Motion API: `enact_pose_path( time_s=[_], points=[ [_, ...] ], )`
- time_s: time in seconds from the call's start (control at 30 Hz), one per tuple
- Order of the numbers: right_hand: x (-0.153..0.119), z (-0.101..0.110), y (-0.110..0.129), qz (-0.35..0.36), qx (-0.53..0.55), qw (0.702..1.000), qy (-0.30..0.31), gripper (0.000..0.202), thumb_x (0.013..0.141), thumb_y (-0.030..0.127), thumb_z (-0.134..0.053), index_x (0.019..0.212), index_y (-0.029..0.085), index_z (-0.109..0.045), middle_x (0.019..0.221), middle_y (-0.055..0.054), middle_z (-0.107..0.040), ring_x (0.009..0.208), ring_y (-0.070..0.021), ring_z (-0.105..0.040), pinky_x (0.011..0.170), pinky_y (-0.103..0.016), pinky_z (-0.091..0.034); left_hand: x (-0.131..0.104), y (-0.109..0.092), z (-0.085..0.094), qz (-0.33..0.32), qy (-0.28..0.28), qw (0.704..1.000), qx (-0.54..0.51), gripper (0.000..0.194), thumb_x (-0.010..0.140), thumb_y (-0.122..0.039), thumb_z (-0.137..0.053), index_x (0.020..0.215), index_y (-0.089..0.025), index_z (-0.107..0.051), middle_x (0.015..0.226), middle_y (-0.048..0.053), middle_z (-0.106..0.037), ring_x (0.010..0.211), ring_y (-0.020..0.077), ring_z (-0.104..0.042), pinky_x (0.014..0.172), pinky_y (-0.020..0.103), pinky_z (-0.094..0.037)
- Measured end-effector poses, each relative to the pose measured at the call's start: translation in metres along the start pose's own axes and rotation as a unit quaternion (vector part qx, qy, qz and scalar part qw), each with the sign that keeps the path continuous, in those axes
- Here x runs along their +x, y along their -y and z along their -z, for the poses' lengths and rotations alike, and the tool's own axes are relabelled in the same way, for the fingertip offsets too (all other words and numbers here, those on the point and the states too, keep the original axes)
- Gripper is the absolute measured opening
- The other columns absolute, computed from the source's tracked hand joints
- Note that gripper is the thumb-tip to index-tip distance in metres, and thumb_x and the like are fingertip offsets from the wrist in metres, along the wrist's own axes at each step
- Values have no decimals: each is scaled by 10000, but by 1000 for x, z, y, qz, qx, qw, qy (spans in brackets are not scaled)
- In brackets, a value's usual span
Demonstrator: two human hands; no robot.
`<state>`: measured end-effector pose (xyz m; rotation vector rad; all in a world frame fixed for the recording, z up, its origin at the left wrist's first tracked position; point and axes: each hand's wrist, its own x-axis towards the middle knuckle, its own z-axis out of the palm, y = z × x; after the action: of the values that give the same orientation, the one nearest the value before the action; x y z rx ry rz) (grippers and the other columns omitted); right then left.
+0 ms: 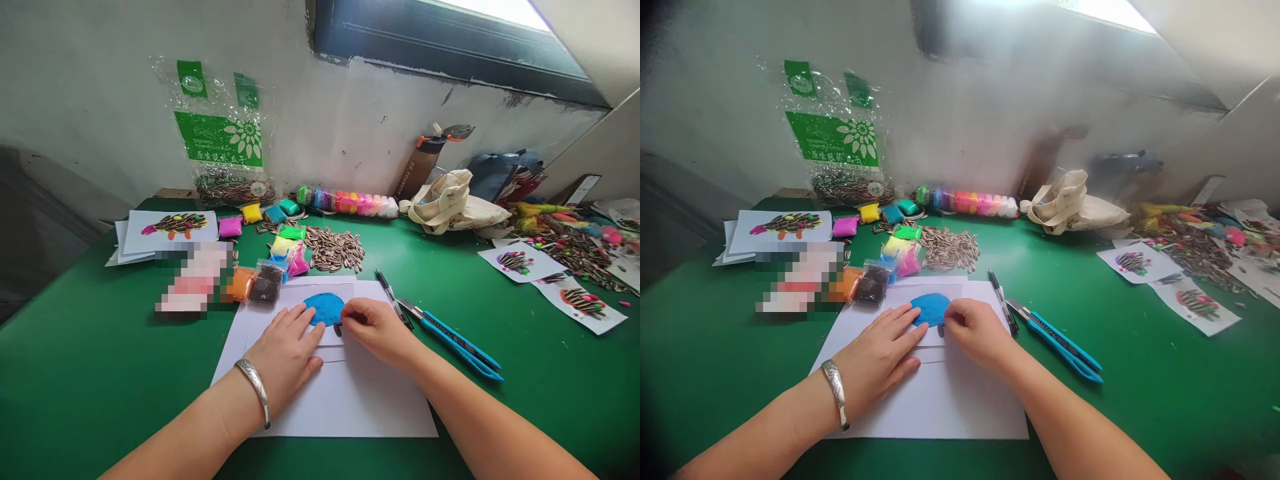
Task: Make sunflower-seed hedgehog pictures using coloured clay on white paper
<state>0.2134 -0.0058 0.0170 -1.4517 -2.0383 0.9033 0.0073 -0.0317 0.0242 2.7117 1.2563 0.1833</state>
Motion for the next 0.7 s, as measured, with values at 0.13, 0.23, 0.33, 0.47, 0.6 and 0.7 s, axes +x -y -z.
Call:
enact_pose_path(
  time_s=[0.13,0.23,0.33,0.47,0.6,0.7],
  points=[
    [0,-1,0,10,-13,1000,-10,148,772,128,-476,716,189,-599,661,23,-585,629,-112,-491,581,-212,-353,1,-1,4,5,22,1000,2,411,829,-237,-578,1229,-146,-555,1330,179,-501,1265,353,-404,1022,555,-358],
    [0,-1,0,3,1,1000,-5,145,774,132,-476,724,190,-598,662,24,-588,627,-110,-496,573,-209,-355,1,-1,5,6,28,1000,1,410,834,-243,-570,1233,-147,-554,1337,179,-494,1270,353,-396,1029,556,-348],
    [0,-2,0,11,-17,1000,-6,144,768,126,-481,708,192,-595,650,28,-582,625,-110,-490,575,-212,-348,0,0,4,5,25,1000,3,414,837,-252,-567,1238,-153,-550,1339,175,-494,1271,348,-398,1030,555,-347],
    [0,-2,1,12,-5,1000,-6,147,769,125,-480,724,190,-605,665,24,-594,628,-108,-496,579,-209,-356,0,0,2,2,20,1000,6,416,836,-260,-572,1239,-158,-550,1336,172,-498,1270,347,-400,1026,552,-355],
    [0,-3,2,8,-14,1000,-5,147,768,126,-482,707,190,-600,644,30,-583,618,-106,-486,571,-208,-350,0,0,2,2,20,1000,4,416,834,-257,-574,1236,-153,-553,1339,175,-494,1271,349,-398,1029,553,-350],
    [0,-3,3,4,-1,1000,0,144,765,128,-485,713,190,-603,652,32,-588,621,-103,-489,572,-203,-355,0,-1,2,5,24,1000,4,416,835,-258,-571,1237,-153,-552,1339,173,-495,1269,347,-401,1028,553,-352]
  ],
)
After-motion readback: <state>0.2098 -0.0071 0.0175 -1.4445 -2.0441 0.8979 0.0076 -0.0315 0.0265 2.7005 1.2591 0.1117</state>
